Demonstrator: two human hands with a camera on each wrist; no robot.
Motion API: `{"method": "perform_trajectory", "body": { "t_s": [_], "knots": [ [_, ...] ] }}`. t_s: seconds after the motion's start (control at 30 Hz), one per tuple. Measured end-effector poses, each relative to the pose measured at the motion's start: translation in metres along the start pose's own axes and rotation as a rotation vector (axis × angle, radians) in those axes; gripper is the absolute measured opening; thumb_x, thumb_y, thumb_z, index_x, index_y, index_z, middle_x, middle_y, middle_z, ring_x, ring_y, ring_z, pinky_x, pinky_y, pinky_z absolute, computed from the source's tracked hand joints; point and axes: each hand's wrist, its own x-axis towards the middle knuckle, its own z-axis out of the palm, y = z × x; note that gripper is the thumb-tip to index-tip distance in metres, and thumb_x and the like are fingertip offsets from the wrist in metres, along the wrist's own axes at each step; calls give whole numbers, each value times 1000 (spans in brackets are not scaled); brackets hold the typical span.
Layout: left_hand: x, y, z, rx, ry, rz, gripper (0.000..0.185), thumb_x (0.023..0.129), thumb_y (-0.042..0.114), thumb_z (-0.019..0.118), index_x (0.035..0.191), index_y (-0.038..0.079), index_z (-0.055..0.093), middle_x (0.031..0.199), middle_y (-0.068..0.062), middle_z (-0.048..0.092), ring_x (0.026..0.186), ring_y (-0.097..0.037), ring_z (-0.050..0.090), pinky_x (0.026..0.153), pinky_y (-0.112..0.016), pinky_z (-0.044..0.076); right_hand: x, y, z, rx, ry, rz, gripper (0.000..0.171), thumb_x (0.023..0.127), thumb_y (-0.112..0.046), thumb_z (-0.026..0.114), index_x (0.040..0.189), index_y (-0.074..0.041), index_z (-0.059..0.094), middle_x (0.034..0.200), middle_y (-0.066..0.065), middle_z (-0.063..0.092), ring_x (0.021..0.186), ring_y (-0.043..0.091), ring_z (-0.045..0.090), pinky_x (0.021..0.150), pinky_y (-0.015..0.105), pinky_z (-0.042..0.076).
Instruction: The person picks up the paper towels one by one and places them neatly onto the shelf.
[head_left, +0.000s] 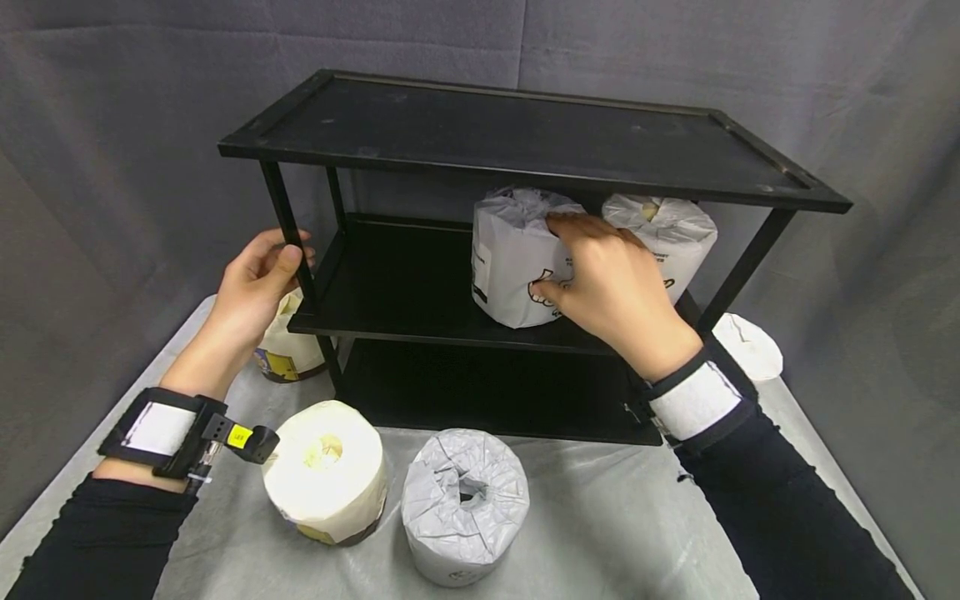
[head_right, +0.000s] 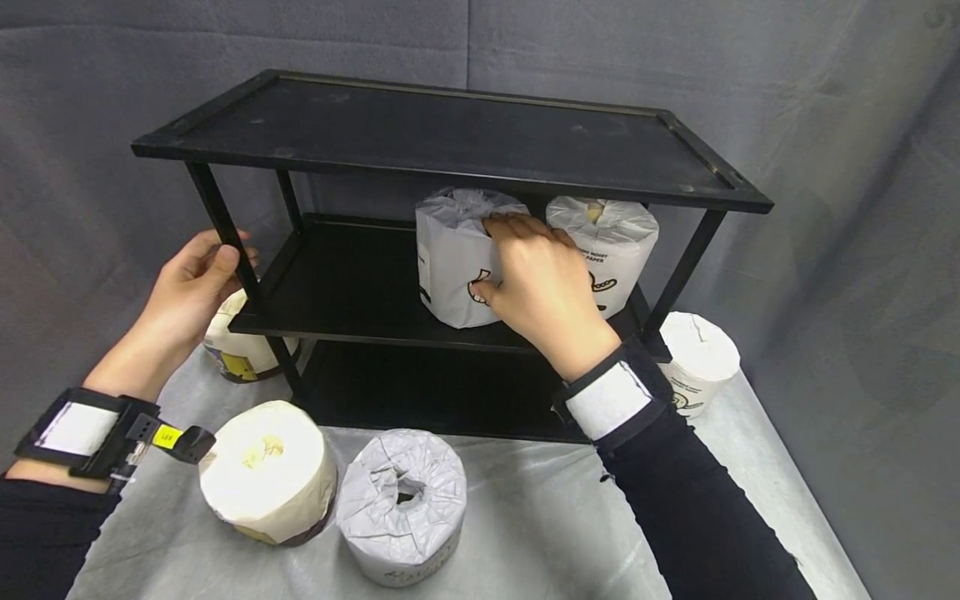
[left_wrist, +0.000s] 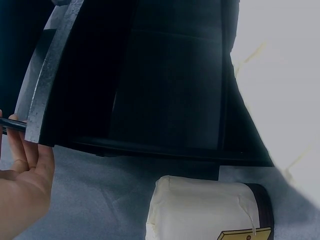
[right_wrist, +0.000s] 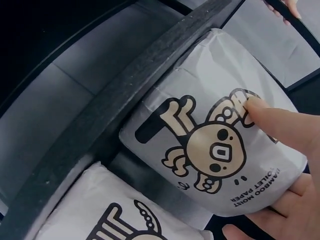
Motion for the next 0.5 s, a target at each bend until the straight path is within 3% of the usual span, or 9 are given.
{"method": "perform_trajectory", "body": {
  "t_s": [0.5],
  "knots": [
    [1, -3, 0, -24, -6, 22, 21, 92, 20, 54, 112, 15, 60, 96, 1, 60, 96, -10, 54, 80, -15, 44, 15, 5, 5, 11, -77, -13, 60, 82, -24, 68, 133, 1, 46, 134, 16, 49, 126, 29, 41, 103, 41, 33]
  ]
}}
